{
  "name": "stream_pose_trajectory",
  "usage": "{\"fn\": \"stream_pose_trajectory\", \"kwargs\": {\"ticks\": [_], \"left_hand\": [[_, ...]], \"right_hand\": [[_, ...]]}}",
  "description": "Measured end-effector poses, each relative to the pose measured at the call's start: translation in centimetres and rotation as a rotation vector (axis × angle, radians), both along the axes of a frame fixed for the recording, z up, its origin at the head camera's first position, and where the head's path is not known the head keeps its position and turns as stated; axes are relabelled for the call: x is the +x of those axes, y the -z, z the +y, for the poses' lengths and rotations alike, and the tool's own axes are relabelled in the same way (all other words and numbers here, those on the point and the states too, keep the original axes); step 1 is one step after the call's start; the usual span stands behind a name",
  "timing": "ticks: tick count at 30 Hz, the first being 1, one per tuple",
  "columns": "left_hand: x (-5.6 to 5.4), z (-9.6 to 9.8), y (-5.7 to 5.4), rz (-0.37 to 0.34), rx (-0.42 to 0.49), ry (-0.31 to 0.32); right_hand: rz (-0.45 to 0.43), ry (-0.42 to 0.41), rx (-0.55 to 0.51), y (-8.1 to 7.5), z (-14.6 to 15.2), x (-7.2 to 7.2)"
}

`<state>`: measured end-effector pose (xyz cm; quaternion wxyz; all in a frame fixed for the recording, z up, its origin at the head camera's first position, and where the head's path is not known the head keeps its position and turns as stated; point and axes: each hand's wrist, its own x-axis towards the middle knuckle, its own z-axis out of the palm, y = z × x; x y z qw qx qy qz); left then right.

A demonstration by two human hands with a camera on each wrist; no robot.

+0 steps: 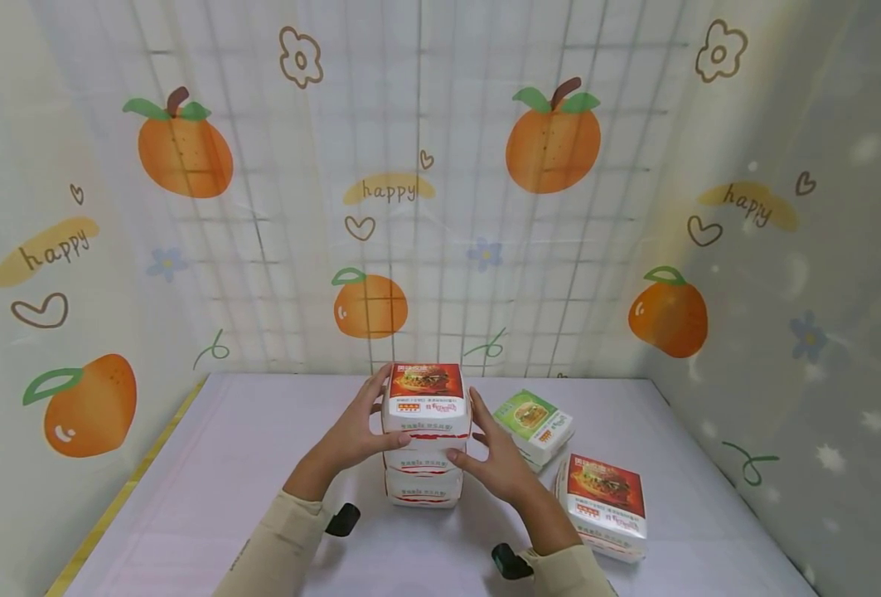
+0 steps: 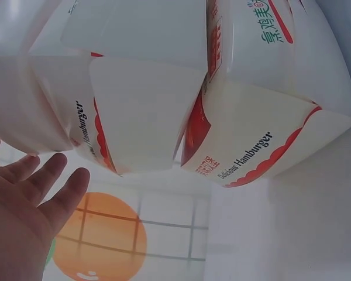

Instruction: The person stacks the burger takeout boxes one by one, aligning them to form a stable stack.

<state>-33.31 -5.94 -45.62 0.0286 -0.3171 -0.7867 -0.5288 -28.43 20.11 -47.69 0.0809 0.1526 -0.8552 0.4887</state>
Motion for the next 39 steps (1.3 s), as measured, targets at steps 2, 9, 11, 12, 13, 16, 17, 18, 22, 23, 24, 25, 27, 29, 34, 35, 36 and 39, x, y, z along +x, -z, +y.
{"fn": "stream_pose_trajectory", "kwargs": {"ticks": [2, 9, 11, 12, 13, 16, 17, 18, 22, 23, 24, 25, 27, 29, 34, 35, 36, 39], "left_hand": [[0.0, 0.0, 0.0, -0.004, 0.001, -0.001], [0.1, 0.0, 0.2, -0.019, 0.014, -0.014], [0.3, 0.0, 0.3, -0.031, 0.009, -0.023], [0.3, -0.1, 0.4, -0.035, 0.01, -0.025], [0.4, -0.1, 0.4, -0.038, 0.01, -0.026], [0.7, -0.2, 0.4, -0.041, 0.018, -0.02], [0.7, -0.2, 0.4, -0.041, 0.02, -0.019], [0.8, -0.2, 0.4, -0.04, 0.023, -0.019], [0.8, -0.3, 0.5, -0.031, 0.023, -0.025], [0.8, -0.4, 0.6, -0.033, 0.022, -0.03], [0.8, -0.4, 0.7, -0.028, 0.023, -0.03], [0.7, -0.5, 0.7, -0.027, 0.023, -0.034], [0.7, -0.5, 0.9, -0.03, 0.026, -0.039], [0.7, -0.6, 1.0, -0.03, 0.026, -0.046], [1.6, -0.7, 0.1, -0.046, 0.024, -0.046], [2.1, -0.7, -0.4, -0.054, 0.015, -0.047], [2.5, -0.7, -0.8, -0.06, 0.006, -0.044], [3.2, -0.8, -1.5, -0.071, -0.011, -0.04]], "right_hand": [[-0.006, 0.002, -0.003, 0.0, 0.0, 0.0], [-0.011, 0.007, -0.009, 0.1, 0.2, 0.1], [-0.015, 0.009, 0.001, 0.2, 0.3, 0.1], [-0.023, 0.014, 0.003, 0.2, 0.3, 0.0], [-0.023, 0.015, 0.006, 0.2, 0.4, 0.0], [-0.032, 0.038, 0.025, 0.3, 0.6, 0.1], [-0.037, 0.049, 0.031, 0.3, 0.6, 0.2], [-0.044, 0.06, 0.034, 0.3, 0.7, 0.2], [-0.062, 0.082, 0.044, 0.3, 1.2, 0.4], [-0.063, 0.081, 0.042, 0.3, 1.3, 0.4], [-0.062, 0.078, 0.045, 0.3, 1.5, 0.4], [-0.056, 0.073, 0.047, 0.2, 1.7, 0.5], [-0.042, 0.066, 0.061, 0.1, 2.1, 0.5], [-0.028, 0.067, 0.079, -0.1, 2.7, 0.5], [-0.026, 0.098, 0.133, -0.5, 3.9, 0.8], [-0.028, 0.104, 0.14, -0.6, 4.1, 0.8], [-0.027, 0.108, 0.152, -0.5, 4.3, 0.8], [-0.032, 0.122, 0.175, -0.4, 4.9, 0.9]]}}
